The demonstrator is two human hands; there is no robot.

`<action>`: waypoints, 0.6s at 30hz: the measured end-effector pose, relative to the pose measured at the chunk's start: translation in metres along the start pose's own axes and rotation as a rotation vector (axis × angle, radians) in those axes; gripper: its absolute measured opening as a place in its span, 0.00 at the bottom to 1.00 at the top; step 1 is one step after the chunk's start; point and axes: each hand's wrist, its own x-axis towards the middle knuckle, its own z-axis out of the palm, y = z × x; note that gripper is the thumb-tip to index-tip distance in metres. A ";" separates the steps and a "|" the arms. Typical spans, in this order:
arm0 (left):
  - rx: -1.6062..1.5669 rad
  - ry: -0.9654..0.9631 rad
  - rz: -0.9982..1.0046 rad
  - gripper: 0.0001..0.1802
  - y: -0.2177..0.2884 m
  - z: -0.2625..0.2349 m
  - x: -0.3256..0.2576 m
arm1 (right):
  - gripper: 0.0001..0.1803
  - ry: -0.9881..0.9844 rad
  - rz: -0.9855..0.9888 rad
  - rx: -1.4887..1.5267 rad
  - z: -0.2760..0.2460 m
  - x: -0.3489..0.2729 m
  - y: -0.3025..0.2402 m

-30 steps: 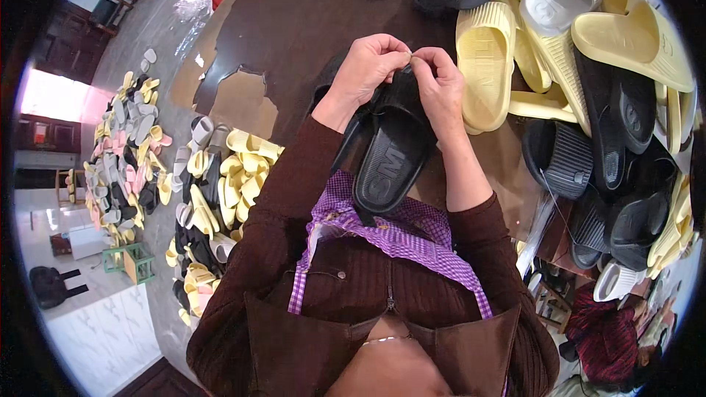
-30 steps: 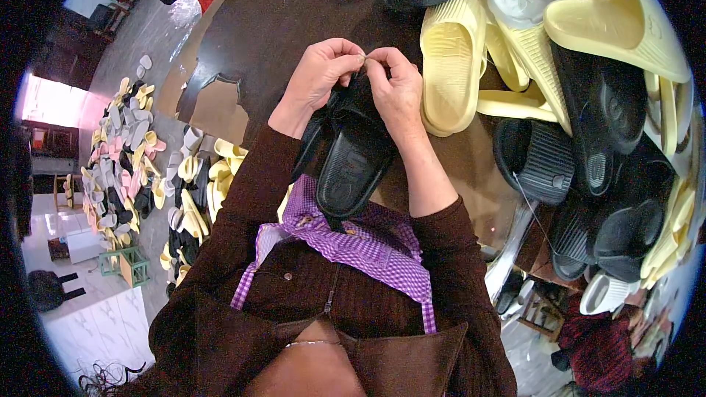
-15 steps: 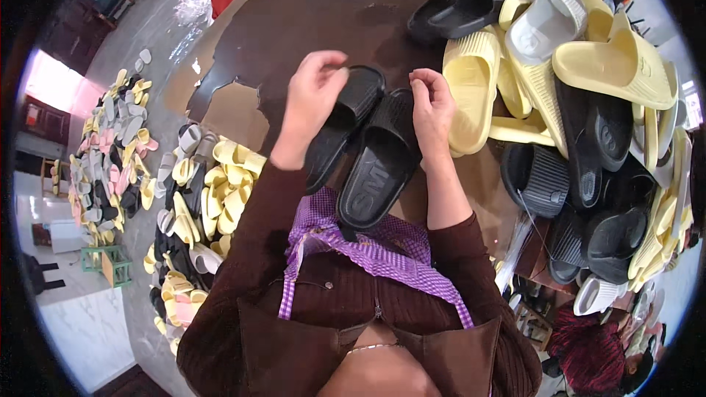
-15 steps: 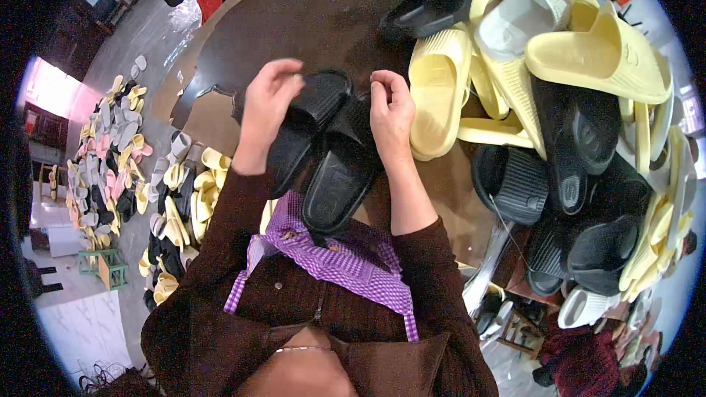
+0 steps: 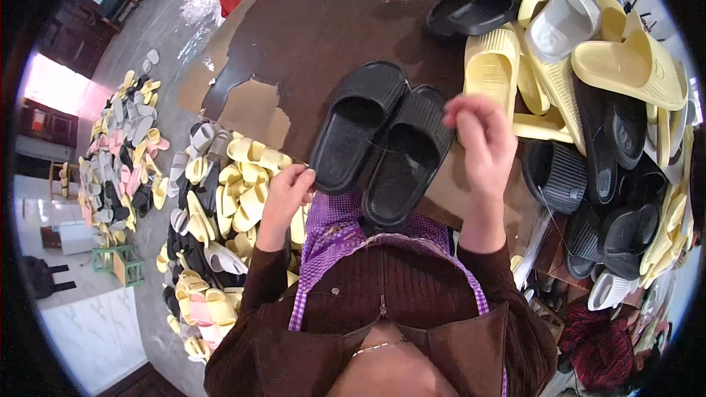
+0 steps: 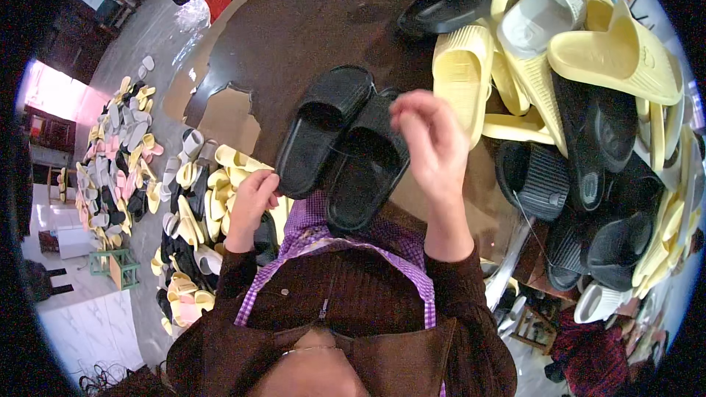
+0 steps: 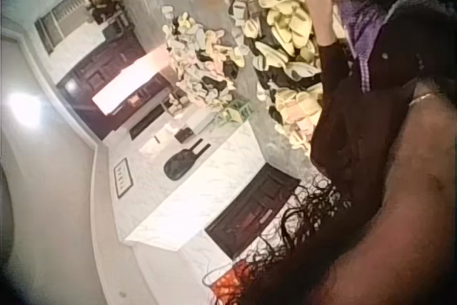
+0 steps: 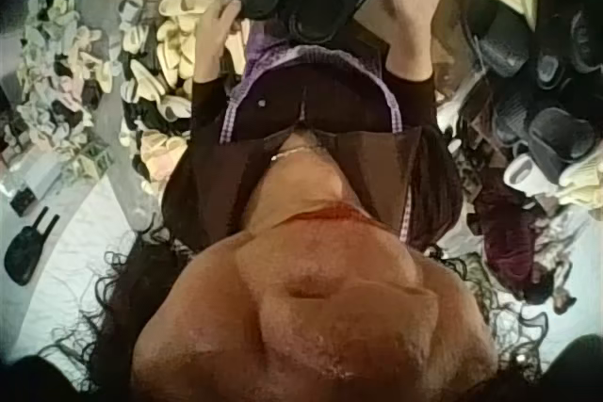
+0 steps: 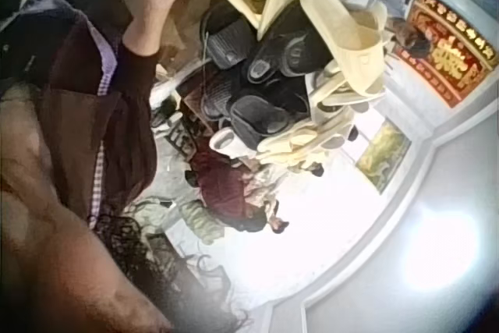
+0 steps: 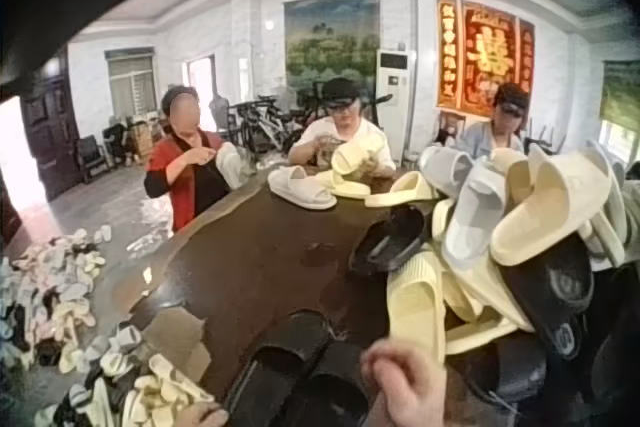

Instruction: The person pairs slide sandals by threading plastic tag fasteners through each pair by hand and stacking the attached sandals on the table.

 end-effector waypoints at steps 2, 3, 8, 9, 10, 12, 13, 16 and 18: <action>-0.164 -0.133 -0.036 0.13 0.007 0.007 -0.006 | 0.06 -0.153 0.068 -0.036 -0.005 -0.023 -0.006; -0.170 -0.137 -0.036 0.13 0.004 0.010 -0.006 | 0.06 -0.307 0.136 -0.066 -0.008 -0.035 -0.007; -0.452 -0.271 -0.245 0.11 -0.009 0.022 -0.004 | 0.06 -0.436 0.476 -0.204 -0.031 -0.095 0.001; -0.494 -0.279 -0.265 0.11 -0.008 0.023 -0.004 | 0.07 -0.441 0.563 -0.234 -0.038 -0.105 0.003; -0.536 -0.286 -0.285 0.10 -0.007 0.024 -0.005 | 0.09 -0.446 0.650 -0.263 -0.041 -0.113 0.006; -0.579 -0.296 -0.278 0.10 -0.002 0.029 -0.009 | 0.11 -0.430 0.703 -0.240 -0.043 -0.128 0.012; -0.621 -0.297 -0.267 0.09 0.003 0.032 -0.013 | 0.14 -0.420 0.752 -0.210 -0.043 -0.134 0.014; -0.683 -0.297 -0.231 0.09 0.006 0.040 -0.018 | 0.20 -0.357 0.814 -0.085 -0.034 -0.137 0.016; -0.723 -0.296 -0.182 0.09 0.008 0.045 -0.017 | 0.25 -0.255 0.836 0.106 -0.024 -0.136 0.016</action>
